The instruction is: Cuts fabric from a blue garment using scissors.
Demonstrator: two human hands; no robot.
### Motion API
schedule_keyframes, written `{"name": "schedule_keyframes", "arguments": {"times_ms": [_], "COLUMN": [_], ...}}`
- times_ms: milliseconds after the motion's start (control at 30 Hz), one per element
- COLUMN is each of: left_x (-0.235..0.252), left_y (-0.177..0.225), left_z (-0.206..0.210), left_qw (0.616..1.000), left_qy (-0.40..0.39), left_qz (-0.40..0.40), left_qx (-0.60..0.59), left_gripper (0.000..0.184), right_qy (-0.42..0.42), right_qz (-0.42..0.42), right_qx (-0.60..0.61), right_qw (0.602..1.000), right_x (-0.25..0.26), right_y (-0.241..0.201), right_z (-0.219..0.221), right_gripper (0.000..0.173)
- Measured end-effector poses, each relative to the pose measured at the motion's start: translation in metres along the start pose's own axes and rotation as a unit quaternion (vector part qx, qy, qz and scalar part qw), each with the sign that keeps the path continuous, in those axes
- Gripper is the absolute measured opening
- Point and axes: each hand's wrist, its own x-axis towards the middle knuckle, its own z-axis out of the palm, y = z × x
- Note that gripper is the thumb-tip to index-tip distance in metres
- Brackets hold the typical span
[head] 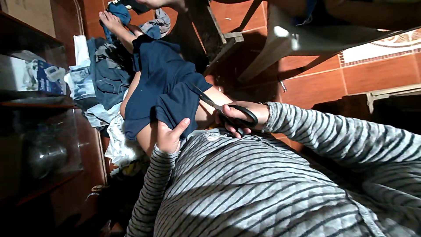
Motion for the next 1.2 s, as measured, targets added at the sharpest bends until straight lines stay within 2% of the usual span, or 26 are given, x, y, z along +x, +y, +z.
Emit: {"name": "schedule_keyframes", "arguments": {"times_ms": [400, 600, 800, 1033, 1200], "left_x": [-0.001, -0.003, -0.009, -0.012, -0.012], "left_y": [-0.005, -0.003, 0.002, 0.002, 0.003], "left_z": [-0.003, -0.003, -0.004, -0.004, -0.005], "left_qw": [0.999, 0.999, 0.996, 0.995, 0.995], "left_qy": [0.023, 0.018, 0.013, -0.008, 0.021], "left_qz": [0.02, 0.036, 0.08, 0.089, 0.082], "left_qx": [0.012, 0.017, 0.043, 0.033, 0.052], "left_gripper": [0.067, 0.065, 0.059, 0.058, 0.059], "right_qy": [0.032, 0.011, 0.002, 0.013, 0.016], "right_qz": [-0.007, -0.017, -0.036, -0.044, -0.059], "right_qx": [0.021, 0.012, 0.001, 0.005, -0.016], "right_qw": [0.999, 1.0, 0.999, 0.999, 0.998], "right_x": [0.002, 0.004, 0.006, -0.001, 0.0], "right_y": [0.007, 0.001, -0.004, -0.003, 0.0], "right_z": [0.001, -0.002, -0.002, -0.001, -0.005], "right_gripper": [0.043, 0.059, 0.063, 0.051, 0.043]}}
